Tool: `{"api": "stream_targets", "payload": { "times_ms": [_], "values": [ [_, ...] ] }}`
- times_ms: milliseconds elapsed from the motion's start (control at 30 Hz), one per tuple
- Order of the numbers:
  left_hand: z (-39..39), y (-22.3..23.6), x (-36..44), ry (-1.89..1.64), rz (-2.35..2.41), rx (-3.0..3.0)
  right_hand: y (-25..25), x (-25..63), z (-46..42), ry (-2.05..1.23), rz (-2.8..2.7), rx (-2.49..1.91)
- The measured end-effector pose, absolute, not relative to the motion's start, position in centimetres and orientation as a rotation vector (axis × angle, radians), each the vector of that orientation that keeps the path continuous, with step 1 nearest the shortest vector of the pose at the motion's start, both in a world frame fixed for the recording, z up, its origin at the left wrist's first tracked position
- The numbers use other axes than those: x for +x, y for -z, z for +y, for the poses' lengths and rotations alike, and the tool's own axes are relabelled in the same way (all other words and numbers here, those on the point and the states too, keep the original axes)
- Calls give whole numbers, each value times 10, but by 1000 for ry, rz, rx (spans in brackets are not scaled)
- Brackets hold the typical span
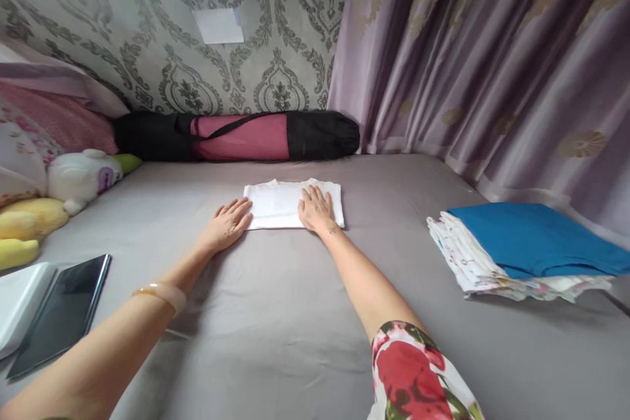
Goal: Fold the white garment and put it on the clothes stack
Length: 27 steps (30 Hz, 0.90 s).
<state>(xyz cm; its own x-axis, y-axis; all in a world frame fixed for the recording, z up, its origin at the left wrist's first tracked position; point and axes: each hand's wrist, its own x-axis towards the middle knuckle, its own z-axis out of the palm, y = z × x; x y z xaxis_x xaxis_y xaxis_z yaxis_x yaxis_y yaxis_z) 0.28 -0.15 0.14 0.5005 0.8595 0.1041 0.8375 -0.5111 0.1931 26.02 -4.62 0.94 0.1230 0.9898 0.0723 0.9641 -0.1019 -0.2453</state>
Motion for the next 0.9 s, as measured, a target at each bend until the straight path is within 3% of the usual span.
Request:
{"api": "stream_targets", "payload": {
  "times_ms": [233,533,767,900],
  "values": [
    [-3,-3,3,-245,1517,2624,-17,275,-47,-319,-1988,-2131],
    [0,0,2,-252,1501,2630,-11,286,-55,-171,-1944,-2173],
    [-1,-1,2,-216,1510,2632,-19,293,-54,-321,-1979,-2180],
    [-2,-4,3,-198,1511,2636,-17,301,-54,-212,-1888,-2272]
  ]
}}
